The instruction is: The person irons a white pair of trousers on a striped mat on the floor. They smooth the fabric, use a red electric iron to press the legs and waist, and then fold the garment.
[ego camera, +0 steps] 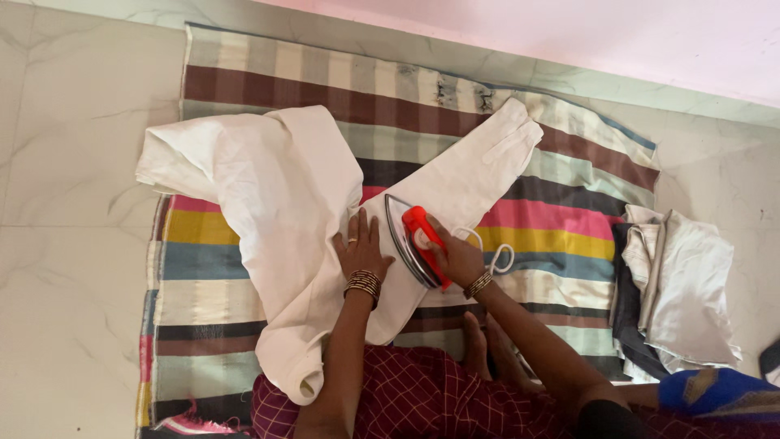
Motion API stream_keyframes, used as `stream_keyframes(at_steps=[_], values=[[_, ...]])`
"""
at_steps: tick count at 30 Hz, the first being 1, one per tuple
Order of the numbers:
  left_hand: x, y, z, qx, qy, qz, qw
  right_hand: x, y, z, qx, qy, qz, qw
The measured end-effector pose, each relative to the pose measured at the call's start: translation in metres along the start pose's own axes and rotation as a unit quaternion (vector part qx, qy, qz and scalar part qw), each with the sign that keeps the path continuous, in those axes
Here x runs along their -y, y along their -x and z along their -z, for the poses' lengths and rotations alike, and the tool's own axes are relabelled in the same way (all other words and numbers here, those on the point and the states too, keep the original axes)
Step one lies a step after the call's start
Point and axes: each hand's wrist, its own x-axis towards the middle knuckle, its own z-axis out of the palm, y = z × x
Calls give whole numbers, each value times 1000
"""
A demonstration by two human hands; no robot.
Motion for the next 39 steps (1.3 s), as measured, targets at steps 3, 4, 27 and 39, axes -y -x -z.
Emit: stream_keyframes(at_steps=[3, 4, 27, 39], values=[[2, 1, 0, -9, -2, -2, 1000, -32, -33, 12, -93, 29, 7, 995], [2, 0, 1, -6, 0, 0, 1000, -46, -50, 22, -97, 13, -59, 993], [-8, 0, 15, 33, -31, 10, 999, -101, -100, 30, -120, -108, -115, 980], [-8, 1, 11, 41, -24, 16, 999, -121, -159, 43, -183, -55, -206, 960]])
